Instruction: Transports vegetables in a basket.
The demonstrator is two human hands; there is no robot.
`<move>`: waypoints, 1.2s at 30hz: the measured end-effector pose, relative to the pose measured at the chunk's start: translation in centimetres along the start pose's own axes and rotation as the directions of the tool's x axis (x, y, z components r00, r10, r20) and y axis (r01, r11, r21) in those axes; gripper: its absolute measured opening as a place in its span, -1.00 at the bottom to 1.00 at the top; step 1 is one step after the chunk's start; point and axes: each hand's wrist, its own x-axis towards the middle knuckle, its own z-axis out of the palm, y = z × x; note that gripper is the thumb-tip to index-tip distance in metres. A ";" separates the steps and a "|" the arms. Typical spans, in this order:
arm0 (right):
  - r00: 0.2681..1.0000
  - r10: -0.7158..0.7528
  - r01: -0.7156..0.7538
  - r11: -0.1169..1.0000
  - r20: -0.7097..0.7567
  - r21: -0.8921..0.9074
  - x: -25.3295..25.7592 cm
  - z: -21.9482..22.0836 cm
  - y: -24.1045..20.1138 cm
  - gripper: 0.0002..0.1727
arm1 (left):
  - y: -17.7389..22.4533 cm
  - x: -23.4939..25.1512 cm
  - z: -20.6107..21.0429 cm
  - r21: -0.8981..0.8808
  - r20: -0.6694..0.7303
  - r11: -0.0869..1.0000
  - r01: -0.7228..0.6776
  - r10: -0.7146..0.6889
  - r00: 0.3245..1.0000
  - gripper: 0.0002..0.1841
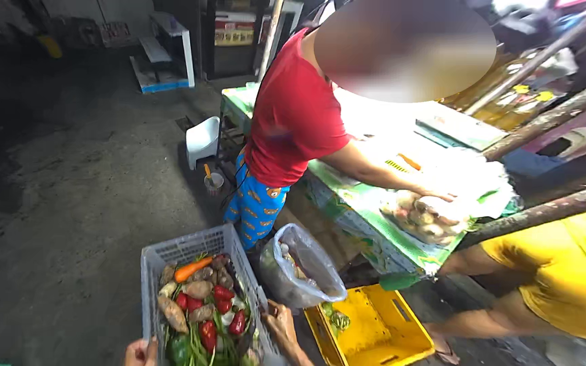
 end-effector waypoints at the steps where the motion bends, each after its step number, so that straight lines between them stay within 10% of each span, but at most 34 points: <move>1: 1.000 -0.009 0.009 1.000 -0.003 -0.003 -0.2 0.3 -0.3 -0.72 | -0.4 0.3 -0.2 -0.009 -0.029 0.999 -0.037 0.036 0.999 -0.63; 25: 0.939 0.243 -0.170 0.943 -0.242 0.287 -6.8 -3.2 9.3 -0.64 | 4.6 -0.9 6.7 0.103 0.234 0.966 -0.238 0.209 0.950 -0.77; 36: 0.744 0.539 -0.286 0.790 -0.394 0.542 -13.2 -6.8 18.6 -0.68 | 10.6 -7.9 15.3 0.098 0.519 0.855 -0.509 0.392 0.759 -0.76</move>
